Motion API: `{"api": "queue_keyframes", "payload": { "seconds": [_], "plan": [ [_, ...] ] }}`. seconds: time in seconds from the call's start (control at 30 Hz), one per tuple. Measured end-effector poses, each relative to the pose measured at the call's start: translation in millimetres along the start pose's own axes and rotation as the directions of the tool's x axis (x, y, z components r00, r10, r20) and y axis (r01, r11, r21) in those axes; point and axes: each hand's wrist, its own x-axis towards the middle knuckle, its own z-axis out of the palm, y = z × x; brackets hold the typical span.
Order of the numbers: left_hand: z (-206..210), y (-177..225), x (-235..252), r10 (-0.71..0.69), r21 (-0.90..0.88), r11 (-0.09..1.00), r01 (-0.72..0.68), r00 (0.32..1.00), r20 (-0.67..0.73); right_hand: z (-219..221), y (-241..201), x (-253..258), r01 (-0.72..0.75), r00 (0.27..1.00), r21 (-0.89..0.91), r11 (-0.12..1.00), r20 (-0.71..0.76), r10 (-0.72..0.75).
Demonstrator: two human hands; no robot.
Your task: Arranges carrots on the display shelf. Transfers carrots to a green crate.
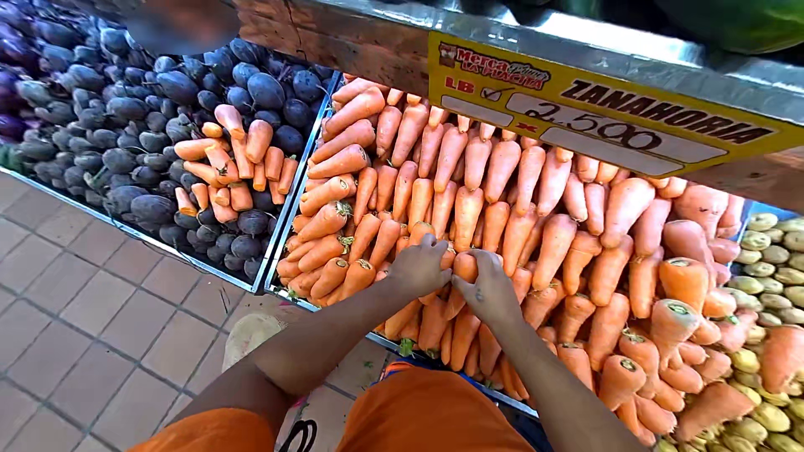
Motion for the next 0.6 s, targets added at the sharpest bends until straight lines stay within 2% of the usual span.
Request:
{"api": "queue_keyframes", "payload": {
  "seconds": [0.17,0.3,0.6],
  "plan": [
    [12.7,-3.5,-8.5,0.021,0.069,0.997,-0.018,0.999,-0.036,1.3,-1.3,1.0,0.038,0.999,-0.092,0.995,0.035,-0.035],
    [28.6,-11.5,-9.3,0.087,0.044,0.996,-0.081,0.986,-0.144,4.6,-3.1,2.7,0.049,0.997,-0.117,0.992,0.064,-0.042],
    [34.2,-12.5,-6.9,0.111,0.061,0.993,-0.103,0.984,-0.142,2.0,-22.3,7.8,-0.077,0.993,-0.198,0.977,0.071,0.093]
  ]
}}
